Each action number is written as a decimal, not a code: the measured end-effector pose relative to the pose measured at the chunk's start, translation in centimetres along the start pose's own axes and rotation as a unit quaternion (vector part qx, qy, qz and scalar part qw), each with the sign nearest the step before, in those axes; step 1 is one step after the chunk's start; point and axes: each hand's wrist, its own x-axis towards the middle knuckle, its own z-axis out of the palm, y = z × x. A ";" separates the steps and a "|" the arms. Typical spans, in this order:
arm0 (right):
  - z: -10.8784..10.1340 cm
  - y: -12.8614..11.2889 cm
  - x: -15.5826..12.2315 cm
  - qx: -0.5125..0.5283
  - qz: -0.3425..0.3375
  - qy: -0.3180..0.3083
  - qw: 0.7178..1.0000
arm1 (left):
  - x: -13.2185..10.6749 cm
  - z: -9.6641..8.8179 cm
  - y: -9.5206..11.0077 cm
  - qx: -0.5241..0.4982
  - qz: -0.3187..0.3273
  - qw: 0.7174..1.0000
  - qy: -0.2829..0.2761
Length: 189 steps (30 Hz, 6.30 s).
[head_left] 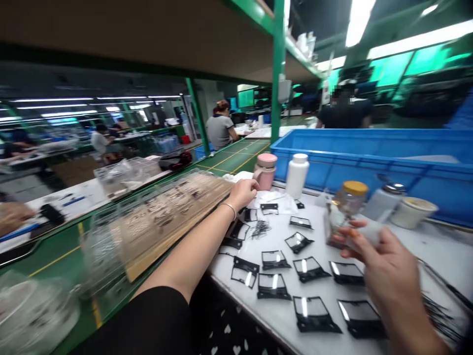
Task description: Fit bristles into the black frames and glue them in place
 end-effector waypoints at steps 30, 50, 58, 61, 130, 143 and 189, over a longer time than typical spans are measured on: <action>0.7 -1.1 -0.8 0.004 -0.048 -0.007 0.999 | 7.7 3.0 7.2 -0.592 -0.178 0.786 0.025; 0.8 -0.6 -0.8 0.000 -0.040 -0.019 0.999 | 3.1 -2.2 7.5 -0.717 -0.110 0.688 0.024; 1.1 -1.0 -1.2 -0.022 -0.074 -0.110 0.991 | -3.1 -2.4 11.6 -0.743 -0.032 0.657 -0.122; 1.3 -1.3 -1.6 -0.059 -0.121 -0.156 0.979 | -5.6 -1.2 12.8 -0.766 -0.045 0.618 -0.172; 1.8 -1.1 -1.6 0.017 -0.040 -0.181 0.982 | 4.9 0.8 4.0 -0.275 -0.008 0.961 0.038; 1.8 -0.8 -1.5 -0.012 -0.042 -0.171 0.984 | 2.9 5.3 2.2 -0.102 -0.019 0.981 -0.163; 1.5 -1.3 -1.4 0.251 0.018 -0.006 0.968 | -12.8 2.5 17.6 -0.671 -0.036 0.740 -0.007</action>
